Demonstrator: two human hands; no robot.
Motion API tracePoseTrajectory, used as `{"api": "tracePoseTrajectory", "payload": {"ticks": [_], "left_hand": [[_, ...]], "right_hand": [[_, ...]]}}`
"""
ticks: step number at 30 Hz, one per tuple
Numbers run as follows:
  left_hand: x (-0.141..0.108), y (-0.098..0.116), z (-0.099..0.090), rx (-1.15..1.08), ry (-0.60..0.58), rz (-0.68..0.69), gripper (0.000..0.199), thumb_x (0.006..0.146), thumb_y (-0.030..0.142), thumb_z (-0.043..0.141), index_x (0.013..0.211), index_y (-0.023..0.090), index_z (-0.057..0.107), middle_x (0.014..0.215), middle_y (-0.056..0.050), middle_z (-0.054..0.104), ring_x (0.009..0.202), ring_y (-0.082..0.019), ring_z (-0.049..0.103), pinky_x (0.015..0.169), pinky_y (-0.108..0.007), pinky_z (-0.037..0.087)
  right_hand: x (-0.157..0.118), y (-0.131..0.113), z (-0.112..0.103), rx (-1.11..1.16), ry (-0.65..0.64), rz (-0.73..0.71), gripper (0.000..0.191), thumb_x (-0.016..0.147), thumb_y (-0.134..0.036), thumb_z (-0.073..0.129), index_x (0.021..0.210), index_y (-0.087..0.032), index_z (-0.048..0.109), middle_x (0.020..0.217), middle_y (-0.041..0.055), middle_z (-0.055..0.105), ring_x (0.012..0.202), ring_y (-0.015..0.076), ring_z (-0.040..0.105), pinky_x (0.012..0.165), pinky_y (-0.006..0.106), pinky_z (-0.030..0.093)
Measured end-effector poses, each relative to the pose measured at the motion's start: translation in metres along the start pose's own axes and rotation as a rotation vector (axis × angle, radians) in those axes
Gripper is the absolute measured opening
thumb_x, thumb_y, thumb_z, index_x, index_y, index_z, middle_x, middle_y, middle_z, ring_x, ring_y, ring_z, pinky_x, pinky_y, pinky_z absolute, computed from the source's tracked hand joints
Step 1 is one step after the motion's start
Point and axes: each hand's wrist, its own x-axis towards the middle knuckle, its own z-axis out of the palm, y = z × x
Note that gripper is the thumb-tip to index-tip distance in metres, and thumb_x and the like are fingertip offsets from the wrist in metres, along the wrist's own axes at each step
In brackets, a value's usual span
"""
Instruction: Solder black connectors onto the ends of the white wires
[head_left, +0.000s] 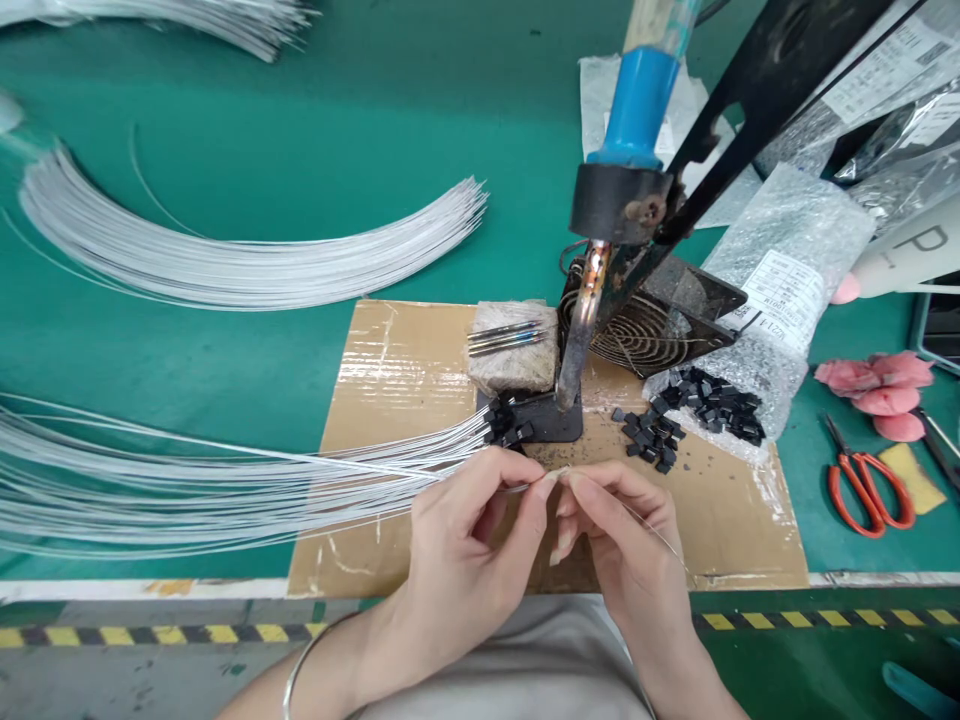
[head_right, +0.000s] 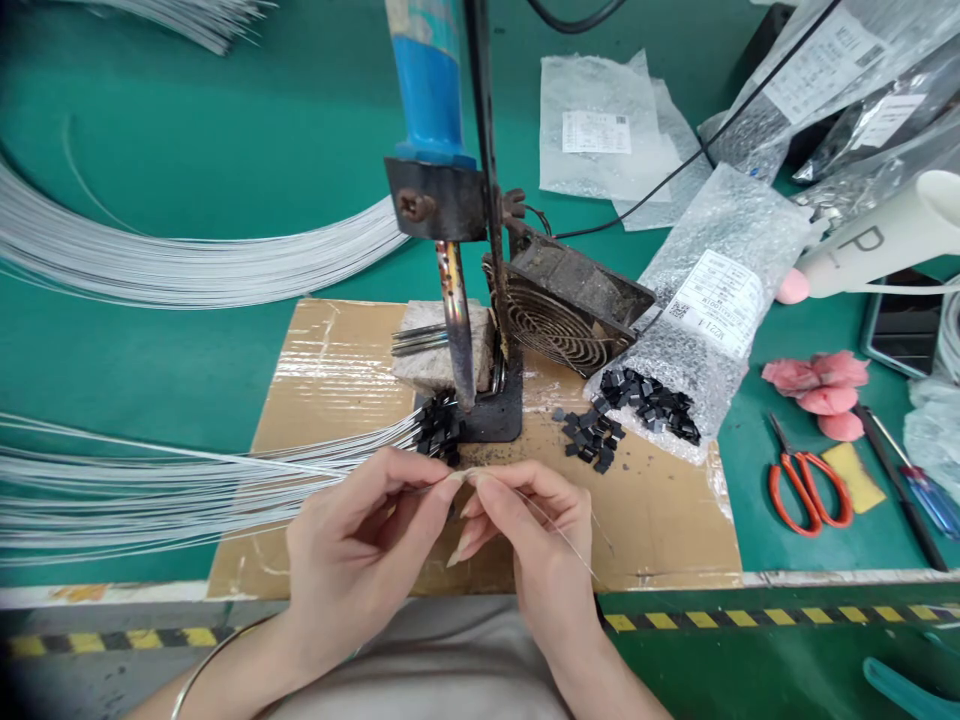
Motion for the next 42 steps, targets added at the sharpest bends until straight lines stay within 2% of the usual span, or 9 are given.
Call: {"api": "tracePoseTrajectory", "payload": {"ticks": [6, 12, 16, 20, 23, 25, 34, 38, 42], "left_hand": [[-0.001, 0.0, 0.004, -0.015, 0.017, -0.021, 0.015, 0.097, 0.009, 0.066, 0.088, 0.021, 0.067, 0.065, 0.004, 0.067, 0.049, -0.009, 0.053, 0.046, -0.02, 0.04], [0.002, 0.003, 0.006, -0.078, 0.027, -0.077, 0.015, 0.098, 0.012, 0.066, 0.087, 0.021, 0.067, 0.064, 0.005, 0.068, 0.05, -0.008, 0.054, 0.046, -0.018, 0.041], [0.007, 0.005, 0.003, -0.121, 0.031, -0.147, 0.015, 0.095, 0.013, 0.068, 0.082, 0.02, 0.068, 0.062, 0.005, 0.065, 0.049, -0.008, 0.051, 0.044, -0.018, 0.039], [0.011, 0.003, -0.001, -0.203, 0.014, -0.214, 0.011, 0.094, 0.015, 0.069, 0.085, 0.021, 0.073, 0.065, 0.004, 0.069, 0.052, -0.009, 0.055, 0.046, -0.017, 0.042], [0.01, -0.001, -0.001, -0.217, 0.024, -0.226, 0.011, 0.094, 0.016, 0.071, 0.087, 0.022, 0.077, 0.067, 0.003, 0.071, 0.053, -0.009, 0.055, 0.047, -0.017, 0.041], [0.009, -0.003, 0.0, -0.205, 0.027, -0.22, 0.012, 0.094, 0.016, 0.072, 0.086, 0.023, 0.078, 0.066, 0.003, 0.07, 0.053, -0.009, 0.052, 0.047, -0.017, 0.039], [0.008, 0.0, 0.0, -0.137, 0.029, -0.244, 0.013, 0.093, 0.019, 0.072, 0.082, 0.024, 0.078, 0.064, 0.004, 0.067, 0.053, -0.009, 0.05, 0.047, -0.02, 0.033], [0.01, 0.002, 0.0, -0.142, 0.021, -0.249, 0.014, 0.092, 0.019, 0.071, 0.08, 0.023, 0.077, 0.063, 0.004, 0.067, 0.052, -0.009, 0.049, 0.047, -0.02, 0.033], [0.011, 0.005, -0.002, -0.141, 0.013, -0.253, 0.015, 0.091, 0.019, 0.07, 0.078, 0.022, 0.075, 0.063, 0.004, 0.068, 0.053, -0.009, 0.051, 0.048, -0.02, 0.035]], "right_hand": [[-0.001, 0.007, 0.005, 0.021, 0.062, -0.042, 0.014, 0.078, -0.035, 0.095, 0.076, -0.023, 0.087, 0.064, -0.0004, 0.077, 0.046, 0.0104, 0.067, 0.047, 0.019, 0.061], [-0.004, 0.012, 0.008, 0.036, 0.05, -0.046, 0.015, 0.082, -0.041, 0.092, 0.084, -0.027, 0.089, 0.068, 0.0016, 0.08, 0.052, 0.0155, 0.071, 0.052, 0.027, 0.067], [-0.004, -0.002, -0.012, -0.011, -0.01, -0.129, 0.045, 0.098, -0.063, 0.067, 0.099, -0.024, 0.09, 0.086, 0.0094, 0.085, 0.071, 0.0241, 0.079, 0.056, 0.035, 0.07], [-0.006, -0.02, -0.049, -0.238, 0.188, -0.344, 0.055, 0.104, -0.062, 0.057, 0.088, -0.021, 0.09, 0.072, 0.0089, 0.08, 0.06, 0.0195, 0.074, 0.048, 0.027, 0.063], [-0.009, -0.024, -0.069, -0.55, 0.41, -0.458, 0.034, 0.099, -0.049, 0.074, 0.086, -0.022, 0.089, 0.076, 0.0064, 0.081, 0.058, 0.0167, 0.072, 0.051, 0.026, 0.06], [-0.008, -0.023, -0.074, -0.76, 0.477, -0.502, 0.021, 0.094, -0.042, 0.082, 0.088, -0.023, 0.088, 0.076, 0.0038, 0.079, 0.057, 0.0149, 0.069, 0.054, 0.026, 0.058], [0.013, -0.006, -0.068, -1.481, 0.394, -0.893, 0.012, 0.099, -0.026, 0.075, 0.101, -0.015, 0.081, 0.075, -0.0002, 0.069, 0.057, 0.011, 0.063, 0.056, 0.023, 0.054], [0.013, -0.005, -0.071, -1.595, 0.34, -0.979, 0.011, 0.104, -0.02, 0.069, 0.101, -0.014, 0.078, 0.077, 0.002, 0.071, 0.063, 0.0126, 0.068, 0.063, 0.024, 0.055], [0.008, -0.007, -0.069, -1.556, 0.366, -0.985, 0.01, 0.104, -0.02, 0.067, 0.098, -0.017, 0.074, 0.075, 0.0014, 0.071, 0.06, 0.0124, 0.067, 0.061, 0.024, 0.056]]}}
